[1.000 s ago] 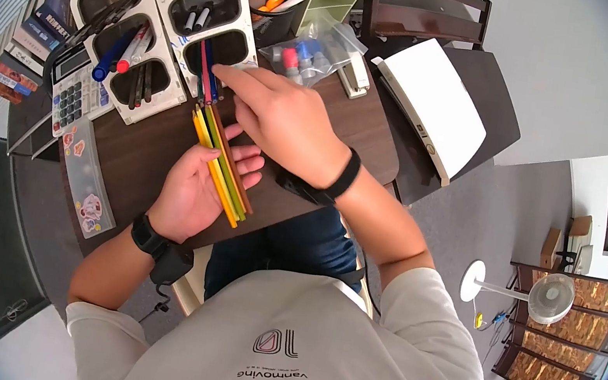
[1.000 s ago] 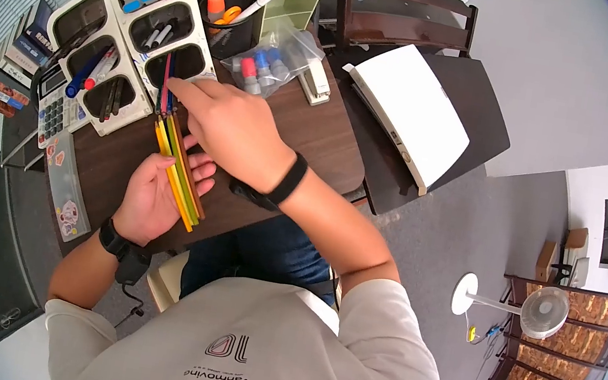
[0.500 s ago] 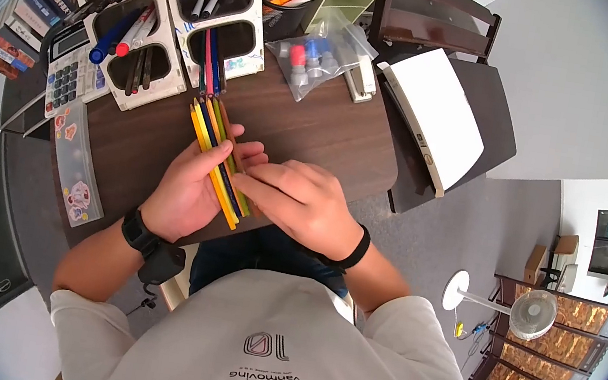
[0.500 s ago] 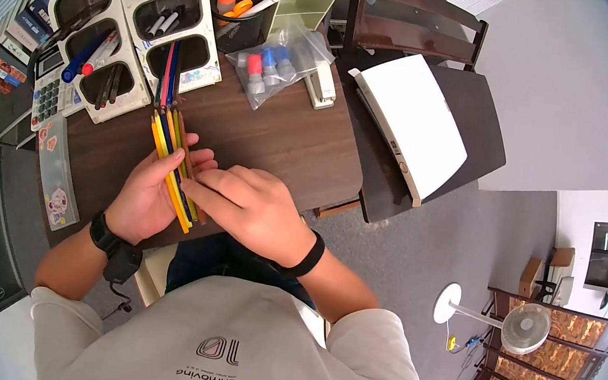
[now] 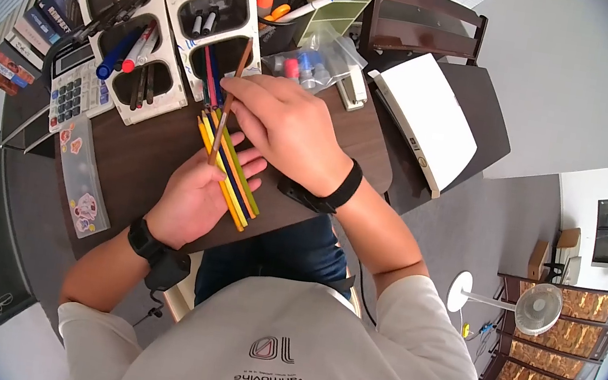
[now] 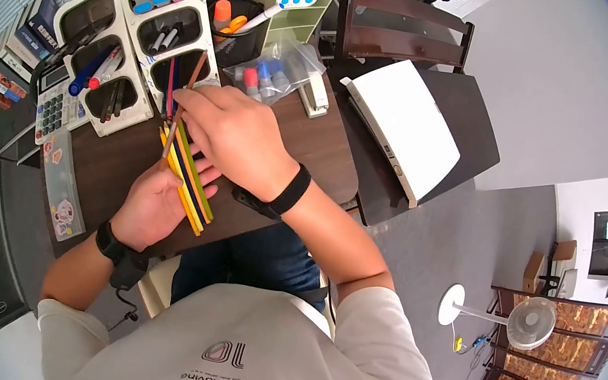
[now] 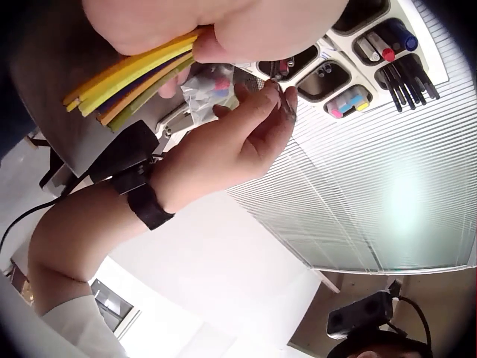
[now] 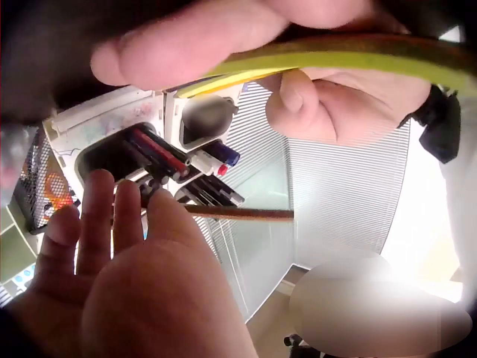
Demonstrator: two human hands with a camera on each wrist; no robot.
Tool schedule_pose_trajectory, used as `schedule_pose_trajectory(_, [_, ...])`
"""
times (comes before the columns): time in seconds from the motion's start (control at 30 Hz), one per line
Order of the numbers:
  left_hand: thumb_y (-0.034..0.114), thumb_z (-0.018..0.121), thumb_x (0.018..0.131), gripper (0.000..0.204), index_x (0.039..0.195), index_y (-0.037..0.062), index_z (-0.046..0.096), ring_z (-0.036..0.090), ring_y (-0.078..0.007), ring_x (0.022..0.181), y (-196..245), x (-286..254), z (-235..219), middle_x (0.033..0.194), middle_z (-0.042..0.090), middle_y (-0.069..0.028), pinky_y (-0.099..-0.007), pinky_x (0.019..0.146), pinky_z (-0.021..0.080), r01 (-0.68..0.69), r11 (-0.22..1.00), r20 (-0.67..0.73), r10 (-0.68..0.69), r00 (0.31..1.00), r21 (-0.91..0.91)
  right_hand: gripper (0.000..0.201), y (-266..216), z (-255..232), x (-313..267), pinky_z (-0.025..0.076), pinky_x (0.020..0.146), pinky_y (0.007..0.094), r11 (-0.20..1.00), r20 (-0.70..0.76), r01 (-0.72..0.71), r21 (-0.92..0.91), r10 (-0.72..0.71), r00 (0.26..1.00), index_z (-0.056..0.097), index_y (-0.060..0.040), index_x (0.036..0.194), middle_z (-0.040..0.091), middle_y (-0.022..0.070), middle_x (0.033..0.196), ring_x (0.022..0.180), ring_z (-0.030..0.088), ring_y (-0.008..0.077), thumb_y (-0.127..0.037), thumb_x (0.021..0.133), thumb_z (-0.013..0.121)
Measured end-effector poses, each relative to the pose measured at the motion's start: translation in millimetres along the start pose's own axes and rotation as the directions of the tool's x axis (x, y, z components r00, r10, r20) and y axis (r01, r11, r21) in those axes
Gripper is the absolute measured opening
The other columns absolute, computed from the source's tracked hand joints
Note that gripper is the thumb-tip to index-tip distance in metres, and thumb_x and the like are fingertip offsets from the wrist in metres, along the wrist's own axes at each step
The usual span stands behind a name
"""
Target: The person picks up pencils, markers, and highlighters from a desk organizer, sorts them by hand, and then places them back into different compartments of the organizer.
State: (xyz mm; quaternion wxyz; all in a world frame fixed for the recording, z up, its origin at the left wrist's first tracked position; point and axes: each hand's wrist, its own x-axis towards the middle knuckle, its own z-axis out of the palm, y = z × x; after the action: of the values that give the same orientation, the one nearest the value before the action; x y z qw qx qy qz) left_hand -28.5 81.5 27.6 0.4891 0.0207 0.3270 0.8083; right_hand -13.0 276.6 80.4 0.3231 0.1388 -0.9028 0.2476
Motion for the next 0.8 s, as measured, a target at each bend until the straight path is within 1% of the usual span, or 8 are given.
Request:
schedule_pose_trajectory(0.13, [0.004, 0.041, 0.097, 0.057, 0.154, 0.0048, 0.036, 0.051, -0.034, 0.138, 3.0, -0.7, 0.6, 0.147, 0.051, -0.0207, -0.0499, 0.116, 0.04, 0.002, 1.0, -0.024, -0.002, 1.0, -0.006, 0.023, -8.0, 0.1, -0.2, 0.057, 0.071, 0.0402, 0.999, -0.062, -0.022, 0.039, 0.024, 0.998, 0.068, -0.0083, 0.112, 0.071, 0.0085, 0.09, 0.08, 0.07, 0.0303, -0.01, 0.089, 0.069])
schedule_pose_trajectory(0.17, [0.006, 0.041, 0.098, 0.055, 0.153, 0.0046, 0.037, 0.054, -0.0333, 0.135, 3.3, -0.7, 1.0, 0.144, 0.054, -0.0218, -0.0498, 0.115, 0.042, 0.0, 1.0, -0.033, 0.0, 0.999, -0.029, 0.022, -9.8, -2.4, -2.1, 0.056, 0.069, 0.0421, 0.99, -0.006, -0.112, 0.087, 0.113, 0.994, 0.066, -0.0089, 0.113, 0.071, 0.0095, 0.09, 0.079, 0.07, 0.0318, -0.009, 0.091, 0.067])
schedule_pose_trajectory(0.27, [0.006, 0.042, 0.098, 0.054, 0.152, 0.0048, 0.038, 0.056, -0.0327, 0.132, 5.1, -1.8, 0.8, 0.141, 0.055, -0.0226, -0.0492, 0.113, 0.044, 0.004, 0.999, -0.031, -0.005, 1.0, -0.035, 0.021, 2.5, 8.0, -1.3, 0.056, 0.068, 0.0429, 0.982, -0.035, -0.177, 0.066, 0.179, 0.983, 0.066, -0.0098, 0.113, 0.07, 0.0101, 0.088, 0.08, 0.07, 0.033, -0.008, 0.092, 0.065])
schedule_pose_trajectory(0.3, [0.006, 0.042, 0.098, 0.054, 0.152, 0.0048, 0.038, 0.056, -0.0327, 0.132, 5.1, -1.9, 0.7, 0.141, 0.055, -0.0226, -0.0492, 0.113, 0.044, 0.004, 0.999, -0.03, -0.005, 1.0, -0.034, 0.028, 6.8, 8.4, 0.6, 0.057, 0.076, 0.0391, 0.972, 0.028, -0.215, 0.094, 0.213, 0.977, 0.064, -0.0068, 0.118, 0.072, 0.0116, 0.1, 0.089, 0.071, 0.0362, -0.003, 0.091, 0.069])
schedule_pose_trajectory(0.43, [0.009, 0.045, 0.097, 0.054, 0.151, 0.005, 0.039, 0.058, -0.0288, 0.126, 4.4, -1.2, 0.3, 0.136, 0.058, -0.0191, -0.0468, 0.112, 0.045, 0.007, 0.999, -0.031, -0.008, 0.999, -0.037, 0.028, 23.4, 21.1, 11.4, 0.057, 0.078, 0.0412, 0.987, 0.044, -0.136, 0.081, 0.133, 0.99, 0.065, -0.006, 0.12, 0.071, 0.013, 0.107, 0.093, 0.07, 0.0364, -0.002, 0.093, 0.066])
schedule_pose_trajectory(0.5, [0.01, 0.046, 0.097, 0.054, 0.151, 0.0051, 0.04, 0.059, -0.0284, 0.124, 4.9, -0.8, -0.5, 0.135, 0.058, -0.0189, -0.0467, 0.112, 0.045, 0.001, 0.999, -0.034, -0.003, 0.999, -0.043, 0.028, 28.3, 28.0, 14.5, 0.056, 0.08, 0.0428, 0.984, 0.124, -0.167, 0.054, 0.16, 0.979, 0.064, -0.0045, 0.123, 0.069, 0.0144, 0.114, 0.096, 0.069, 0.0366, -0.003, 0.095, 0.061])
schedule_pose_trajectory(0.6, [0.012, 0.047, 0.098, 0.054, 0.151, 0.0054, 0.04, 0.061, -0.0278, 0.122, 5.0, -0.5, -1.5, 0.132, 0.06, -0.018, -0.0458, 0.111, 0.046, 0.005, 0.999, -0.011, -0.006, 1.0, -0.039, 0.03, 31.0, 35.0, 17.9, 0.056, 0.079, 0.0436, 0.983, 0.198, -0.173, 0.064, 0.157, 0.967, 0.064, -0.0032, 0.125, 0.069, 0.0148, 0.114, 0.096, 0.069, 0.0374, -0.003, 0.096, 0.058])
schedule_pose_trajectory(0.8, [0.015, 0.046, 0.1, 0.053, 0.152, 0.0059, 0.039, 0.062, -0.0272, 0.12, 5.5, -0.4, -3.3, 0.13, 0.062, -0.0164, -0.0448, 0.11, 0.047, 0.015, 0.999, -0.007, -0.015, 1.0, -0.033, 0.031, 22.2, 26.5, 9.9, 0.057, 0.076, 0.0446, 0.985, 0.13, -0.169, 0.025, 0.164, 0.978, 0.063, -0.003, 0.125, 0.069, 0.0143, 0.11, 0.093, 0.069, 0.0374, -0.002, 0.094, 0.057])
